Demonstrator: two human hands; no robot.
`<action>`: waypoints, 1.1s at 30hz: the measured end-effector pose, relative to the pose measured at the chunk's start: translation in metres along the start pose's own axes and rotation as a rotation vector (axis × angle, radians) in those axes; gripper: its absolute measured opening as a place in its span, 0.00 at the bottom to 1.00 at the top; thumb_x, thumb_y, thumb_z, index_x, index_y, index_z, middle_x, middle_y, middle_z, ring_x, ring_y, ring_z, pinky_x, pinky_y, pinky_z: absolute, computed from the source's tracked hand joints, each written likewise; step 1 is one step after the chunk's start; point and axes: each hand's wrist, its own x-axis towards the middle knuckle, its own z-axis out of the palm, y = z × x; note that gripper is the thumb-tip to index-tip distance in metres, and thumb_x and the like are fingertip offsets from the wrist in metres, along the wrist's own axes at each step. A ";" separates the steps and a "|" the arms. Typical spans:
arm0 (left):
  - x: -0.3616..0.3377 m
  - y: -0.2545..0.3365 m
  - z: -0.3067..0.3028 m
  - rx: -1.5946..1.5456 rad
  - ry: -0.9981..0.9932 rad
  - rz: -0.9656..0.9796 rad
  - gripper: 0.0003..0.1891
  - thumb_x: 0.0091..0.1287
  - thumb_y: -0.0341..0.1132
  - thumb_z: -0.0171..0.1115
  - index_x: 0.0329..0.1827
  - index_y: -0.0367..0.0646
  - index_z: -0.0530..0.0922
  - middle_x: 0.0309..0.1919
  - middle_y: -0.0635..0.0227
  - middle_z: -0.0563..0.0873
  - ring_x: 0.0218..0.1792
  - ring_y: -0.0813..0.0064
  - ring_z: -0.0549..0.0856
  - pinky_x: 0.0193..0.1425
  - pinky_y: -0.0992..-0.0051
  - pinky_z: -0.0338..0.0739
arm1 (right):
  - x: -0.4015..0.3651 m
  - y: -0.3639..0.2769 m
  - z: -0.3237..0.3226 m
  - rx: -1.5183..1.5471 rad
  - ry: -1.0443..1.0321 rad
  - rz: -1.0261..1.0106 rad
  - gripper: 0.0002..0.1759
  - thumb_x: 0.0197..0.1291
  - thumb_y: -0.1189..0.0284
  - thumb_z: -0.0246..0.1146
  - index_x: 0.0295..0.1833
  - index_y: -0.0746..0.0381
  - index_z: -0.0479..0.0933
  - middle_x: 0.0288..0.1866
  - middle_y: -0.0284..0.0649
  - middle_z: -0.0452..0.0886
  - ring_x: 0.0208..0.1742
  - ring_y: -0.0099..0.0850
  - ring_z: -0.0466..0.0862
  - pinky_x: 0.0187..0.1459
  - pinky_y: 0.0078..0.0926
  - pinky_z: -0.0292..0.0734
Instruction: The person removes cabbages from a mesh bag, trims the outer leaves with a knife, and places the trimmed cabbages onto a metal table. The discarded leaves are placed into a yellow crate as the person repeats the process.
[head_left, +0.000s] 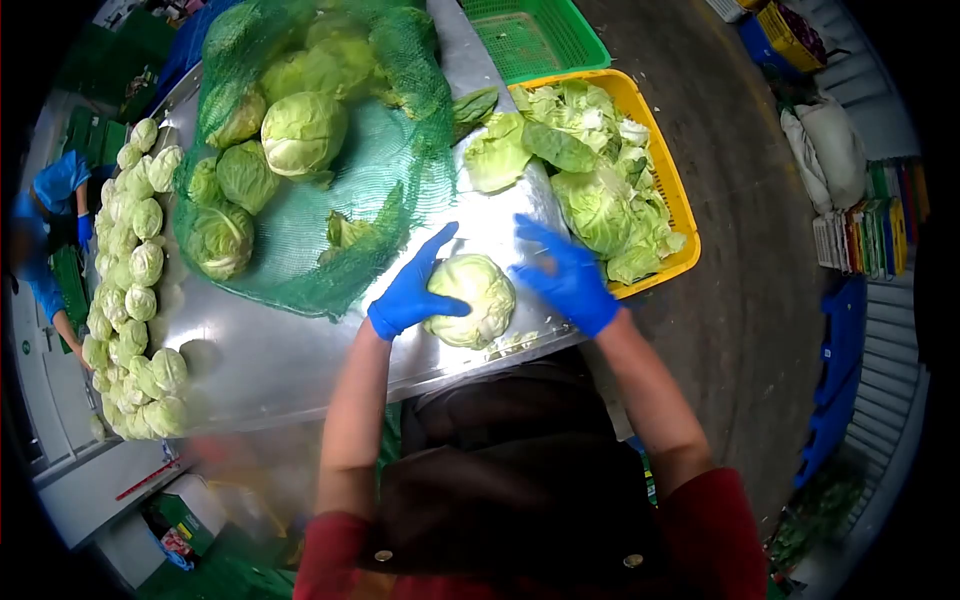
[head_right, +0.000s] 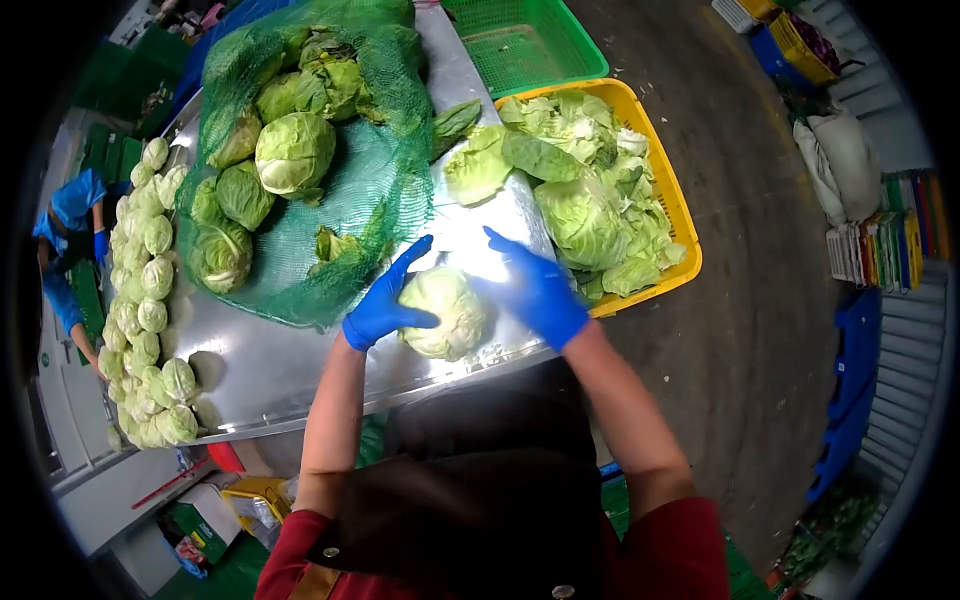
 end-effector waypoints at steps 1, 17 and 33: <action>0.001 0.004 0.005 0.041 0.045 -0.027 0.56 0.43 0.35 0.83 0.77 0.40 0.57 0.72 0.57 0.65 0.70 0.63 0.68 0.73 0.65 0.65 | 0.002 -0.015 0.009 -0.072 -0.152 -0.040 0.31 0.61 0.53 0.66 0.66 0.58 0.74 0.50 0.46 0.85 0.49 0.40 0.85 0.53 0.33 0.78; -0.001 0.008 0.050 0.538 0.590 0.105 0.68 0.35 0.50 0.86 0.73 0.23 0.49 0.65 0.39 0.69 0.65 0.48 0.73 0.67 0.63 0.70 | 0.013 -0.024 0.031 -0.695 -0.250 -0.100 0.34 0.64 0.53 0.60 0.71 0.57 0.66 0.32 0.47 0.84 0.31 0.41 0.86 0.34 0.38 0.81; -0.018 -0.023 0.012 0.327 0.099 0.227 0.63 0.37 0.40 0.84 0.78 0.43 0.52 0.72 0.55 0.61 0.73 0.55 0.61 0.77 0.62 0.56 | 0.036 -0.026 0.017 -0.096 -0.048 0.020 0.38 0.59 0.51 0.66 0.73 0.49 0.64 0.43 0.45 0.86 0.38 0.44 0.86 0.43 0.40 0.81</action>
